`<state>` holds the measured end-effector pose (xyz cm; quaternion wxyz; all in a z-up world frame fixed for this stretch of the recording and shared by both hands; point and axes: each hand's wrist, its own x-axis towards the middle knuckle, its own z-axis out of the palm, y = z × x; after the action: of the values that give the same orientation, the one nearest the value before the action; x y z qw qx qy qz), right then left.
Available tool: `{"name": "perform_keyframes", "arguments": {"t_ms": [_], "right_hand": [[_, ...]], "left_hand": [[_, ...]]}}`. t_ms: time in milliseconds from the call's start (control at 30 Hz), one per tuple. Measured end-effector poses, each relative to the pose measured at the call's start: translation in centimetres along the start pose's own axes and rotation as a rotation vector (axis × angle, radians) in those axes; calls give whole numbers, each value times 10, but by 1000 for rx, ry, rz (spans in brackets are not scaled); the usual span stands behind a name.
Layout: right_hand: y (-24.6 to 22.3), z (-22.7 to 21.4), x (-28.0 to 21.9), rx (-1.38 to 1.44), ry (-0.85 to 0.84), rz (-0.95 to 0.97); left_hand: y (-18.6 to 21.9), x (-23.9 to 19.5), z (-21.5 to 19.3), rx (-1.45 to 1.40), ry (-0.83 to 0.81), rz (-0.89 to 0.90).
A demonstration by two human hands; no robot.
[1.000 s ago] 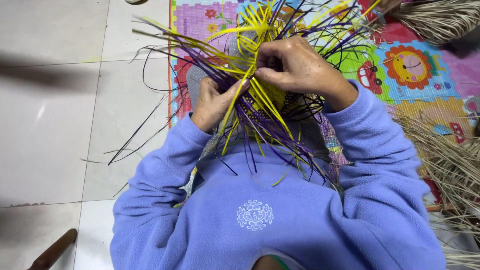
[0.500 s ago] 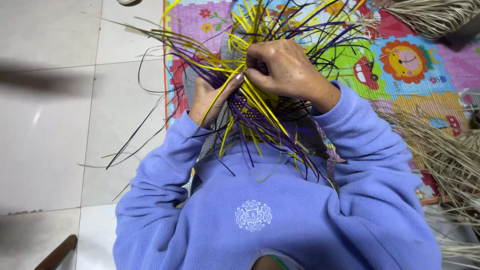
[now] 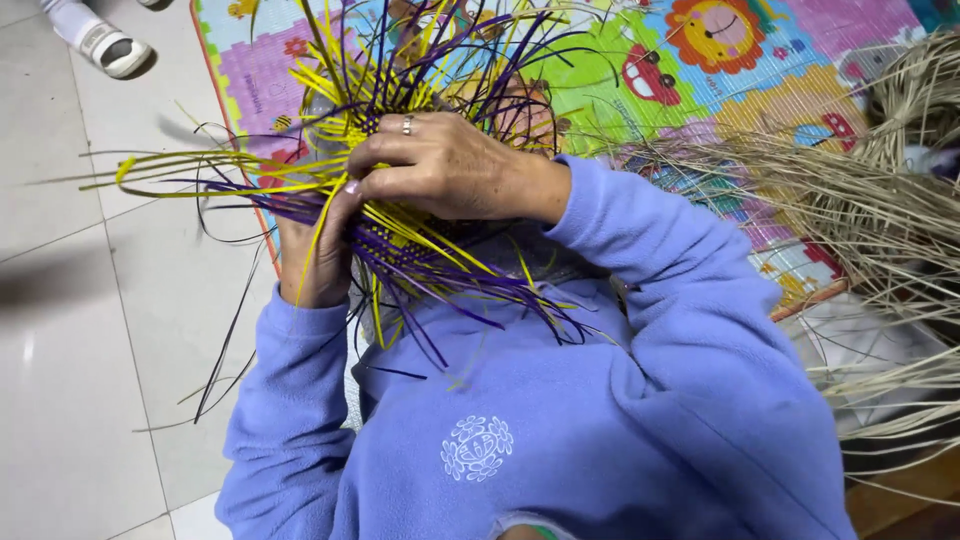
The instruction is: A person is weaving a circular object using yellow, purple, and black flexible strips while sitting on a floor mat.
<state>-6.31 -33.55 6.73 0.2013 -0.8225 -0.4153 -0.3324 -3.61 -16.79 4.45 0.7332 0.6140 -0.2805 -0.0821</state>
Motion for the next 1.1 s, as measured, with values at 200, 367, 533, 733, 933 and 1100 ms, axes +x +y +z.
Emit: {"name": "perform_keyframes", "arguments": {"t_ms": [200,367,533,733,933,1100], "right_hand": [[-6,-22,10,226,-119,82],[-4,-16,9,258,-134,104],[5,13,1,52,13,67],[-3,10,10,-164,30,71],[3,24,16,-103,45,136],[-2,29,16,-27,1,207]], "left_hand": [[5,-1,-3,-149,79,-67],[-6,-2,-6,-176,97,-115],[-7,-3,-7,-185,93,-61],[-5,-6,-4,-157,88,-4],[-27,-9,-18,52,160,126],[-49,-8,-38,306,129,264]]}}
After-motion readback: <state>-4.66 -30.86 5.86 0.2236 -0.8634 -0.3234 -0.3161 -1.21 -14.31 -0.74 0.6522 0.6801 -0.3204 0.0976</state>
